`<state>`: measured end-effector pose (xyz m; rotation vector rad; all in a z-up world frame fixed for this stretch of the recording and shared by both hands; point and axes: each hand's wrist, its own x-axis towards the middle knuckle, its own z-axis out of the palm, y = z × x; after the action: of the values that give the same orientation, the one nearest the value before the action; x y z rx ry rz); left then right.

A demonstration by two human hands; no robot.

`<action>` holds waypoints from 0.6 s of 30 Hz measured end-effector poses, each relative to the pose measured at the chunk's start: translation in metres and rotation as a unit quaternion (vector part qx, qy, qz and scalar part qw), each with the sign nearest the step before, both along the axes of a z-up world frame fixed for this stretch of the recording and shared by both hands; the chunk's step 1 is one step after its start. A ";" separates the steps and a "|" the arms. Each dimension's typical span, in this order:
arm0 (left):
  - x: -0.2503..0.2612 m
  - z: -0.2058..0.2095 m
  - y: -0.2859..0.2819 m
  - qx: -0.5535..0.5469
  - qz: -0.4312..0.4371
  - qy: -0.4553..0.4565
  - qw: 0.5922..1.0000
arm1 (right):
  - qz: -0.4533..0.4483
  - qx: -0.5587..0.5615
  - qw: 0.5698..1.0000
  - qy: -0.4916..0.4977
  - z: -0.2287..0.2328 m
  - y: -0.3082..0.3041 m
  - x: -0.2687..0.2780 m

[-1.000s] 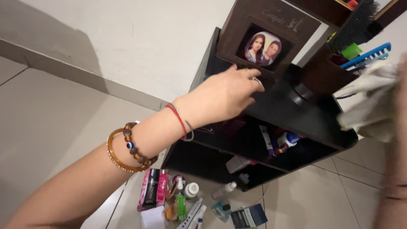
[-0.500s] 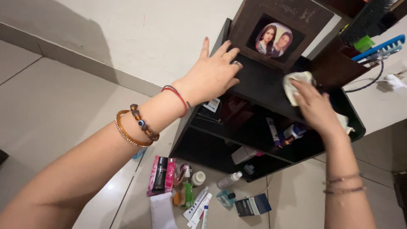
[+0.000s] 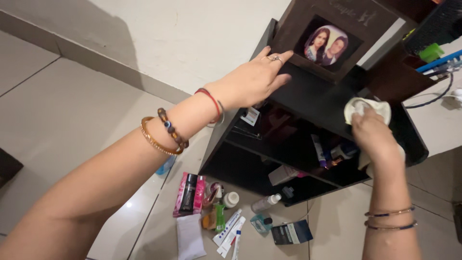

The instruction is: The person organizes a cluttered black shelving unit by wiping surfaces with a cloth and arranging various cosmetic items. They handle bottles, tubes, a hairbrush, and a framed photo, moving them from the floor to the shelves and rearranging them for tidiness.

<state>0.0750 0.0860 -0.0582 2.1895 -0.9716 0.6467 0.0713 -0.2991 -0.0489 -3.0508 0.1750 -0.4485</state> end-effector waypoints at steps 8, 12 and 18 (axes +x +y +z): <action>0.020 -0.015 -0.002 0.043 -0.044 -0.087 0.994 | 0.196 0.051 0.977 -0.065 0.005 0.120 0.012; 0.016 -0.014 -0.006 -0.012 -0.025 -0.038 0.999 | 0.225 0.070 0.968 -0.084 0.012 0.176 0.013; -0.004 -0.003 -0.015 -0.025 0.074 0.011 0.997 | 0.283 0.089 0.951 -0.089 0.012 0.231 -0.020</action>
<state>0.0708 0.0713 -0.0611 2.2334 -0.7788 0.7057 0.0517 -0.0678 -0.0370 -2.6846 -0.6144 -0.6110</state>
